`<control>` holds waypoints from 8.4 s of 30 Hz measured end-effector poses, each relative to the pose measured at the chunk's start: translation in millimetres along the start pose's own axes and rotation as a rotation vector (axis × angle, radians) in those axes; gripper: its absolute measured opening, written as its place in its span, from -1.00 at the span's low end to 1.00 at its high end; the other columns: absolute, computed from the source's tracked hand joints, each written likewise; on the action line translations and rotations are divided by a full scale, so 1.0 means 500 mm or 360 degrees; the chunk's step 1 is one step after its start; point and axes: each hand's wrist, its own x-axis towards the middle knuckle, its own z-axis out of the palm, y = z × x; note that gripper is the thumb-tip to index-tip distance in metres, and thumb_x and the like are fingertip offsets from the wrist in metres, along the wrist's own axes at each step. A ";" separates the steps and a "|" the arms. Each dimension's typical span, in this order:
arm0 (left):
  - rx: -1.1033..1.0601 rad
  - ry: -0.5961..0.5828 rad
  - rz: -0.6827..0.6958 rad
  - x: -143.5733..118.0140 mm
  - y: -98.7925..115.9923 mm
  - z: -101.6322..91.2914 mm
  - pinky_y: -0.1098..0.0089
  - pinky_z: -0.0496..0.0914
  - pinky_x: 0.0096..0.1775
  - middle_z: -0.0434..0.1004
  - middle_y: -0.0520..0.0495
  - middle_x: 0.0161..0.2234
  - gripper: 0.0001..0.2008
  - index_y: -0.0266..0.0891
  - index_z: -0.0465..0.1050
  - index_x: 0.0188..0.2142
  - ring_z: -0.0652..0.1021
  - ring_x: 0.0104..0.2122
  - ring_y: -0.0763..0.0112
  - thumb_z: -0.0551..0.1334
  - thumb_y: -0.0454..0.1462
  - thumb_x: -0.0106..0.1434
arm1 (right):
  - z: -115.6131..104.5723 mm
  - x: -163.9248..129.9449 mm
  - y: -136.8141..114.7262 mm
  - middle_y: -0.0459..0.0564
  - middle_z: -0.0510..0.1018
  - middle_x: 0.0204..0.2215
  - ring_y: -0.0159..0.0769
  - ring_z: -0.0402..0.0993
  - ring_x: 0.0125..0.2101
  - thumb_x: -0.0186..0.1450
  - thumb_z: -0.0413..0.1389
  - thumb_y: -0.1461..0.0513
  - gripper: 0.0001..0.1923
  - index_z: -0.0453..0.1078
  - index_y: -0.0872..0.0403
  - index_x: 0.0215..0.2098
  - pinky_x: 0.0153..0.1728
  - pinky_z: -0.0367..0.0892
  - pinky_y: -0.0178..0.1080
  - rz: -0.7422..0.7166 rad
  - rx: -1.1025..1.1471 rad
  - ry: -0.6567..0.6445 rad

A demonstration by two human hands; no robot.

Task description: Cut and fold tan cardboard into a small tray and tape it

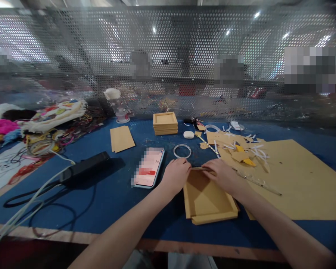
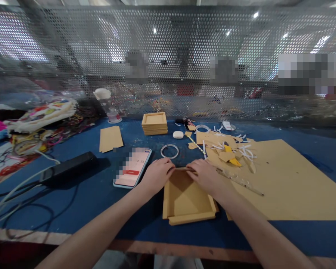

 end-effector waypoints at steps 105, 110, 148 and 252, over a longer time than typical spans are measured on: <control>-0.0108 -0.0053 0.0305 -0.027 0.027 -0.009 0.38 0.41 -0.27 0.60 -0.01 -0.27 -0.76 -0.14 0.49 -0.16 0.59 -0.25 0.28 0.07 -0.18 0.37 | -0.057 -0.029 0.010 -0.04 0.59 -0.46 -0.19 0.49 -0.37 0.21 0.15 -0.04 -0.67 0.48 0.04 -0.42 -0.32 0.31 -0.21 0.0516 0.0515 0.0137; -0.0061 -0.0109 0.0194 -0.031 0.044 -0.016 0.32 0.42 -0.23 0.61 -0.08 -0.27 -0.69 -0.16 0.49 -0.13 0.60 -0.26 0.25 -0.03 -0.21 0.41 | -0.076 -0.026 0.006 -0.01 0.58 -0.38 -0.16 0.49 -0.29 0.18 0.20 0.00 -0.74 0.46 0.01 -0.40 -0.23 0.33 -0.17 0.0379 0.0509 0.0365; -0.0221 -0.0075 -0.0022 -0.041 0.053 0.005 0.35 0.43 -0.24 0.63 -0.08 -0.24 -0.66 -0.04 0.38 0.07 0.62 -0.27 0.26 -0.04 -0.17 0.42 | -0.027 -0.025 -0.026 -0.04 0.58 -0.50 -0.34 0.51 -0.55 0.11 0.26 0.10 -0.69 0.47 0.07 -0.21 -0.59 0.39 -0.35 0.1320 0.1370 -0.0002; -0.0074 -0.0251 -0.0061 -0.049 0.085 -0.012 0.20 0.45 -0.32 0.60 -0.19 -0.33 -0.71 -0.29 0.40 -0.19 0.62 -0.35 0.09 -0.04 -0.20 0.33 | 0.028 -0.017 -0.084 -0.14 0.53 -0.65 -0.37 0.42 -0.61 0.03 0.27 0.03 -0.71 0.45 0.09 -0.47 -0.54 0.26 -0.33 0.1161 0.1907 -0.0410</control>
